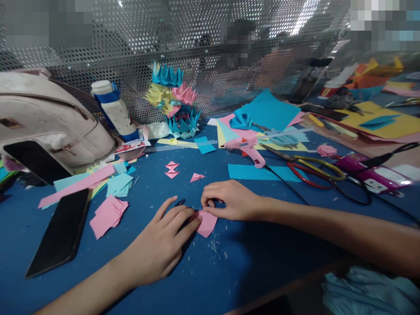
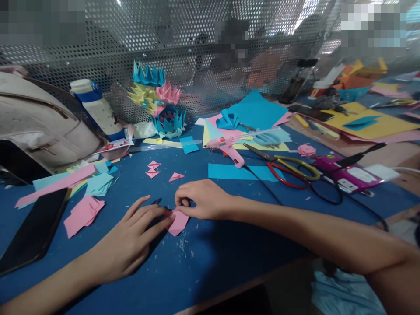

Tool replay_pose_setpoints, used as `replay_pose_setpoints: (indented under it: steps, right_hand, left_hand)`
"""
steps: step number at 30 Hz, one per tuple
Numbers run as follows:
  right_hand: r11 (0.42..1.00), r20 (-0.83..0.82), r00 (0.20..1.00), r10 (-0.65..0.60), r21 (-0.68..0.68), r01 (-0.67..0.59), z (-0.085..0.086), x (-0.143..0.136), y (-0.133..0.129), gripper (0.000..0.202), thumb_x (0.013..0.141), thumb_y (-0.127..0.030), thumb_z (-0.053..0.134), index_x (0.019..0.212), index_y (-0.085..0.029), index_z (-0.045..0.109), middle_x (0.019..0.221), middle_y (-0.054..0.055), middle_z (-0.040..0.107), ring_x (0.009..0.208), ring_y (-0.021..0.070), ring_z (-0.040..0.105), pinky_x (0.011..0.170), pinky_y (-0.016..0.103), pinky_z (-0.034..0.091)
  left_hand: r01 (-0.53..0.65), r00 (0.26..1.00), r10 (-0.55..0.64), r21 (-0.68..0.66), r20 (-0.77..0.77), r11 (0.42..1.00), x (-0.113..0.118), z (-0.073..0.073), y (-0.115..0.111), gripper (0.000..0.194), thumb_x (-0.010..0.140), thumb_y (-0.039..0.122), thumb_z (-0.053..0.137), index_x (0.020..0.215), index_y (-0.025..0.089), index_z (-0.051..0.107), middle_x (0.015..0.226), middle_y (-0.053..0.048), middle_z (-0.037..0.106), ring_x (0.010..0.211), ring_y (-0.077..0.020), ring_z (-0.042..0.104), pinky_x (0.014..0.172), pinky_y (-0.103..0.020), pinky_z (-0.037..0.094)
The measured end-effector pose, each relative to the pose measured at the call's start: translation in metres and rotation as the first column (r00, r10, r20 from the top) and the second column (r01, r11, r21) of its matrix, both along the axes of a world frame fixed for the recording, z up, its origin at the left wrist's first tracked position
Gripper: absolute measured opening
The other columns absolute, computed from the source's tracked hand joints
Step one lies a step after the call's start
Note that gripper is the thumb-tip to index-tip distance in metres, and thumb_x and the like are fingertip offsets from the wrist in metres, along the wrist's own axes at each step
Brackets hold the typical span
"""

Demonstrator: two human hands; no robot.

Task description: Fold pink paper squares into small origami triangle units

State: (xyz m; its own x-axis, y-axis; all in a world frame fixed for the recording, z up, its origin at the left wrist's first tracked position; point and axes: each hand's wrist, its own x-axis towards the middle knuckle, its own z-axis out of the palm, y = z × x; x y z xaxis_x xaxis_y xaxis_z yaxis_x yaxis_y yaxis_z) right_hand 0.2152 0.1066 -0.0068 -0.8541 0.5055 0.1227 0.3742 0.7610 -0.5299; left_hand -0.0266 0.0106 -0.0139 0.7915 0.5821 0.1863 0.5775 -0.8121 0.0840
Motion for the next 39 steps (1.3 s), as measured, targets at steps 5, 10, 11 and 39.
replay_pose_setpoints:
  steps: [5,10,11,39]
  right_hand:
    - [0.991,0.05,0.995,-0.082,-0.098,0.087,0.003,-0.002,-0.001,0.007,0.086,-0.018,0.059,0.082,-0.018,0.066,0.08,-0.001,0.066,0.073,0.0118,0.057,0.063,0.023,0.034]
    - [0.983,0.068,0.994,-0.089,-0.156,0.099,0.006,-0.002,0.001,0.007,0.086,-0.02,0.06,0.084,-0.019,0.067,0.081,-0.001,0.067,0.072,0.0115,0.057,0.061,0.023,0.033]
    - [0.982,0.072,0.993,-0.09,-0.16,0.1,0.006,-0.001,0.001,0.007,0.085,-0.019,0.06,0.085,-0.019,0.067,0.081,-0.002,0.067,0.071,0.0112,0.056,0.06,0.023,0.033]
    - [0.985,-0.03,0.985,0.171,0.001,-0.171,-0.001,0.006,0.012,0.018,0.098,-0.029,0.058,0.112,-0.021,0.064,0.105,0.003,0.066,0.095,0.0137,0.062,0.076,0.023,0.043]
  left_hand:
    - [0.024,0.999,-0.023,0.009,-0.033,1.0,-0.001,-0.002,0.001,0.064,0.083,0.007,0.047,0.147,0.012,0.042,0.145,-0.011,0.049,0.134,-0.0289,0.043,0.122,-0.057,0.015]
    - [0.022,0.998,-0.021,0.012,-0.062,1.0,-0.002,-0.002,0.001,0.065,0.084,0.005,0.043,0.148,0.011,0.04,0.149,-0.01,0.047,0.136,-0.0285,0.04,0.123,-0.056,0.009]
    - [0.02,0.998,-0.019,0.012,-0.06,1.0,-0.002,-0.002,0.001,0.065,0.084,0.005,0.043,0.148,0.011,0.04,0.15,-0.01,0.047,0.136,-0.0286,0.04,0.123,-0.056,0.009]
    - [0.014,1.0,-0.015,0.045,0.025,0.999,-0.001,-0.003,0.0,0.051,0.087,0.011,0.048,0.138,0.011,0.051,0.139,-0.009,0.056,0.129,-0.0265,0.046,0.124,-0.051,0.003]
